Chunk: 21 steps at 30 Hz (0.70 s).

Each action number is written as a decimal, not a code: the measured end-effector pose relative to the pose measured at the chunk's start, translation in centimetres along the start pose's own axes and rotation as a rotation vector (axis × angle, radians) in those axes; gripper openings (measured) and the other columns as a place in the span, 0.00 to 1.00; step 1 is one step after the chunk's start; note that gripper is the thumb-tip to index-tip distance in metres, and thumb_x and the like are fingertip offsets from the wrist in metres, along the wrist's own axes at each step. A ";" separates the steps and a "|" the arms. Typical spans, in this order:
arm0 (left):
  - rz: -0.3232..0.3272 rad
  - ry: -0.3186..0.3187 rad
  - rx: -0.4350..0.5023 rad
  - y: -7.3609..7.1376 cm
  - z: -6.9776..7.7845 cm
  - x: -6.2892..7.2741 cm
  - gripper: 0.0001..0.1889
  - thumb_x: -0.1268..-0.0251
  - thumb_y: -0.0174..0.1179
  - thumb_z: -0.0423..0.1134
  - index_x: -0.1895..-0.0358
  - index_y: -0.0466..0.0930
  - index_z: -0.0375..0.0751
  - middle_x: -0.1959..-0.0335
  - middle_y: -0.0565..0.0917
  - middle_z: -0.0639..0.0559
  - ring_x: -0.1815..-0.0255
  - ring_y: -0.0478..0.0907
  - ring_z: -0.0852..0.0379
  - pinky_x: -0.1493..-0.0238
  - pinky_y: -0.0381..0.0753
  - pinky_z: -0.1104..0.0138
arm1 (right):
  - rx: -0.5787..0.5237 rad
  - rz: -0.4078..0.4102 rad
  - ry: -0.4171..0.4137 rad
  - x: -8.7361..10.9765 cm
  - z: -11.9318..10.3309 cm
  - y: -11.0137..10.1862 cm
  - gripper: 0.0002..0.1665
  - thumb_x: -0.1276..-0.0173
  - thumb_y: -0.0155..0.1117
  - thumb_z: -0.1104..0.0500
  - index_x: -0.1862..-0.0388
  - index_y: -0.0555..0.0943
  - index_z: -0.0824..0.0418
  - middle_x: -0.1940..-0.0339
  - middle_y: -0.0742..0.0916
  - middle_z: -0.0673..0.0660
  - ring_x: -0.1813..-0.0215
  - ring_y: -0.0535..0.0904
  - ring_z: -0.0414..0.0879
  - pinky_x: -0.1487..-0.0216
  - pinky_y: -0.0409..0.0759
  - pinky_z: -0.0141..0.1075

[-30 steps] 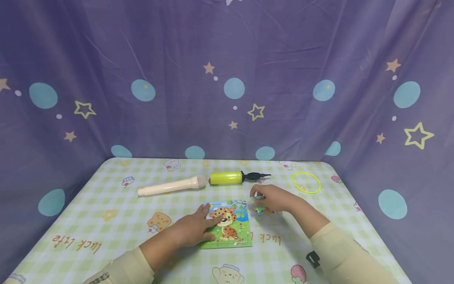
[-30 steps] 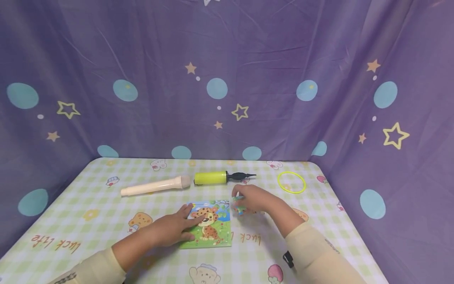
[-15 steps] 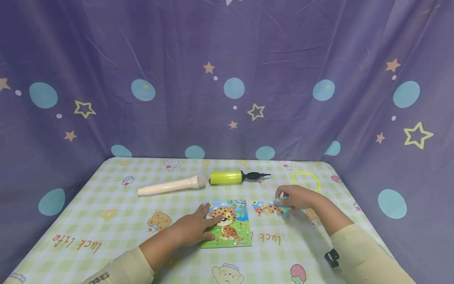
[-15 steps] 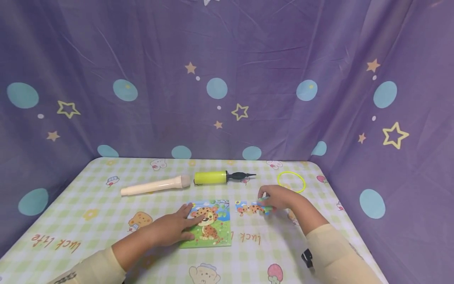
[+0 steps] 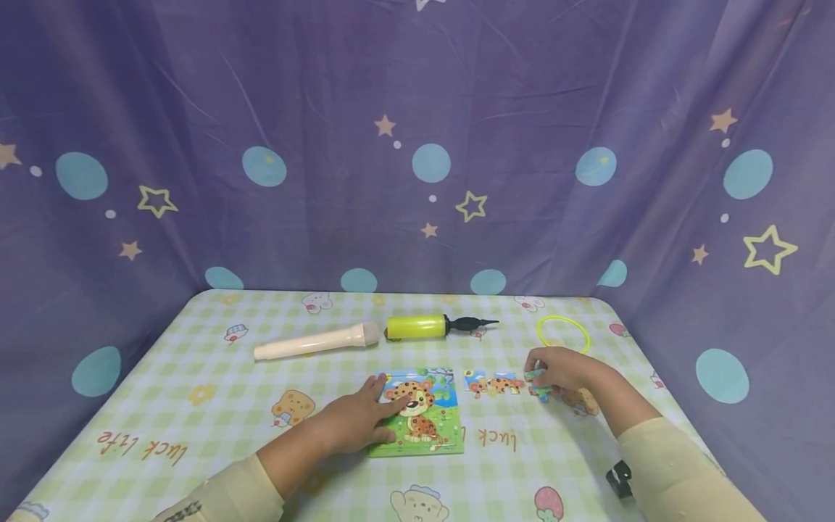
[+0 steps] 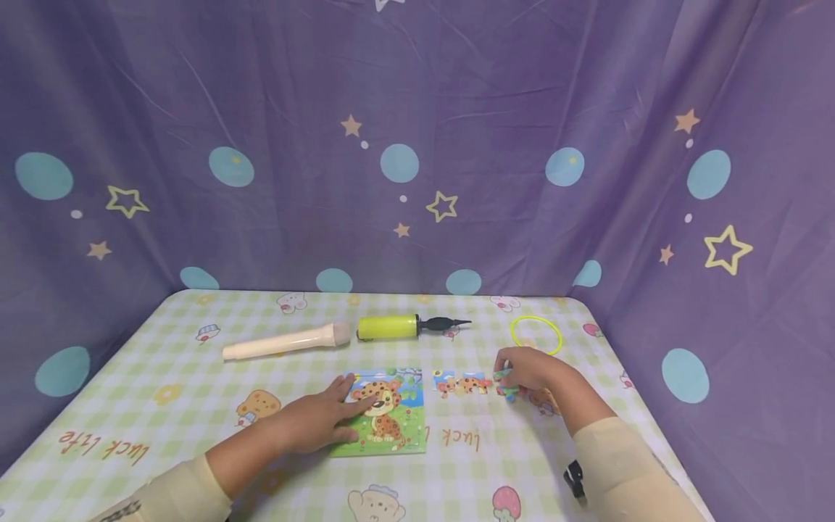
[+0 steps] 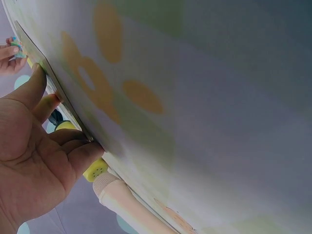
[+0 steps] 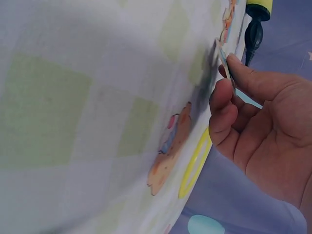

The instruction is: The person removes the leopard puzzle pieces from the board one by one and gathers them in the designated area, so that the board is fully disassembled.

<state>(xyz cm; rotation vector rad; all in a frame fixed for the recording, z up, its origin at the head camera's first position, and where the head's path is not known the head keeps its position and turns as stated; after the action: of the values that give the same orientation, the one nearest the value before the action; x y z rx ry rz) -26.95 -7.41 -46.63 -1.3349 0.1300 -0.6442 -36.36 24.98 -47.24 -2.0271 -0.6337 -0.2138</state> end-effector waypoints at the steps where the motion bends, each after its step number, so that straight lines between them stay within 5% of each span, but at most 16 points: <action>1: 0.000 0.001 -0.001 0.0 0.0 0.0 0.35 0.34 0.56 0.61 0.25 0.60 0.64 0.21 0.47 0.34 0.21 0.47 0.35 0.40 0.75 0.42 | 0.002 0.007 -0.002 0.0 0.1 0.0 0.11 0.32 0.65 0.62 0.52 0.78 0.55 0.61 0.81 0.54 0.74 0.78 0.49 0.69 0.80 0.41; 6: -0.001 0.010 -0.002 0.1 0.0 -0.1 0.35 0.34 0.56 0.61 0.24 0.60 0.64 0.21 0.47 0.33 0.21 0.47 0.35 0.40 0.75 0.42 | 0.035 0.034 -0.040 -0.2 0.0 0.0 0.12 0.33 0.66 0.61 0.53 0.77 0.59 0.62 0.81 0.56 0.72 0.78 0.49 0.67 0.79 0.39; 15: 0.013 0.012 -0.012 -0.1 0.0 0.0 0.35 0.34 0.56 0.60 0.24 0.60 0.63 0.21 0.48 0.32 0.22 0.48 0.34 0.39 0.75 0.42 | 0.304 0.101 -0.006 -0.1 -0.7 -0.7 0.15 0.36 0.70 0.52 0.55 0.76 0.55 0.57 0.76 0.55 0.61 0.75 0.48 0.57 0.78 0.47; 21: 0.007 0.020 -0.003 0.0 0.2 0.1 0.34 0.33 0.55 0.60 0.24 0.60 0.62 0.22 0.48 0.32 0.22 0.47 0.34 0.38 0.74 0.43 | 0.272 0.190 -0.087 0.0 -3.4 -0.9 0.17 0.32 0.67 0.51 0.49 0.77 0.56 0.53 0.78 0.55 0.56 0.78 0.48 0.54 0.80 0.47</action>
<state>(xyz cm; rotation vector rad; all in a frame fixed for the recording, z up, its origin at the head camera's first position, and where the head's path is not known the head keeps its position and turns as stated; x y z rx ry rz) -26.78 -7.27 -46.59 -1.3304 0.1522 -0.6519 -36.50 22.44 -44.74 -1.8252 -0.4907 0.0709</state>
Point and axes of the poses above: each hand's wrist, its own x-axis away from the middle knuckle, its own y-axis out of the palm, z = x × y, the point moved 9 cm from there along -x, towards the middle knuckle
